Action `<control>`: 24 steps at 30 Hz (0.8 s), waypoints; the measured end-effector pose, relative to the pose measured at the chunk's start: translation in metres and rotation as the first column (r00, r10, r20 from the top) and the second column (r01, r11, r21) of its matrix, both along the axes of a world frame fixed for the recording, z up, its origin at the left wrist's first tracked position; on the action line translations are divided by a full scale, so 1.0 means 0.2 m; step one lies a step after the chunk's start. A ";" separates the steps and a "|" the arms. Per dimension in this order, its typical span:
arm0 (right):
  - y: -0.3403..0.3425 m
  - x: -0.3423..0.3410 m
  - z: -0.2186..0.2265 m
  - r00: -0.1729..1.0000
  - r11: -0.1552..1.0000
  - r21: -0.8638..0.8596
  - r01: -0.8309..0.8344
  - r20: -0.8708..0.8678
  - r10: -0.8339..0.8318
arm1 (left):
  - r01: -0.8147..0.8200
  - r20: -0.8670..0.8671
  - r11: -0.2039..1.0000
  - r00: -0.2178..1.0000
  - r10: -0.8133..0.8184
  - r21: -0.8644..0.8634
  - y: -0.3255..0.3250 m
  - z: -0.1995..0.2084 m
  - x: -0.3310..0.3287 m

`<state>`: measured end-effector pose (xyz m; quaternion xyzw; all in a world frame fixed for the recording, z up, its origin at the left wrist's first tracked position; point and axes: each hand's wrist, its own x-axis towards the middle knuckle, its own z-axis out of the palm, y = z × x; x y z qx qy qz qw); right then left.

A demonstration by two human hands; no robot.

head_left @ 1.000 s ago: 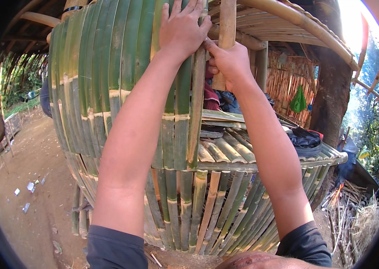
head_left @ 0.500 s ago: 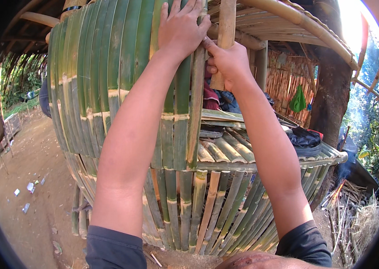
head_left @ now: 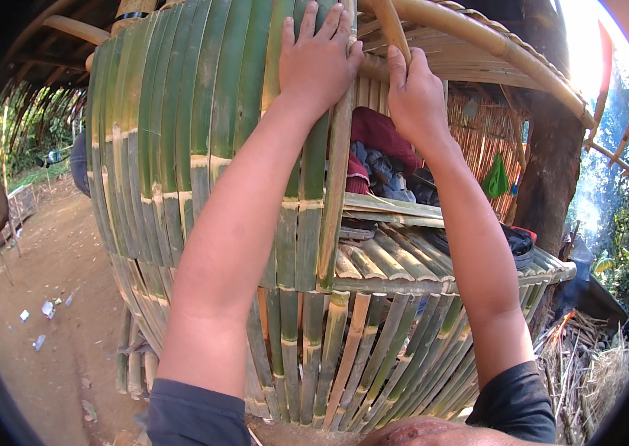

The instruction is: The person works on a bamboo structure, fitting and adjusting bamboo strips into a woven wall. Later, the person sits on the ground and uses a machete to split a bamboo stalk into thin strips.

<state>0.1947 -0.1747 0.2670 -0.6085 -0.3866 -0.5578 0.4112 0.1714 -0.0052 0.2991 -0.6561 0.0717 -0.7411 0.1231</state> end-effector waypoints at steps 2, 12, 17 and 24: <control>0.00 0.02 0.00 0.999 0.999 -0.033 0.035 0.023 -0.034 | -0.011 0.047 1.000 0.999 0.011 0.000 0.01 -0.01 0.04; 0.01 0.09 0.03 0.991 0.991 -0.048 0.125 0.046 -0.123 | -0.094 0.127 0.995 0.987 0.096 -0.016 0.01 0.00 0.10; 0.00 0.03 0.03 0.998 0.999 -0.001 0.042 0.057 -0.042 | -0.065 0.106 0.998 0.992 0.066 -0.012 0.02 -0.01 0.09; -0.02 0.13 0.04 0.989 0.992 -0.039 0.123 0.088 -0.119 | -0.075 0.115 0.997 0.990 0.077 -0.029 0.00 0.00 0.12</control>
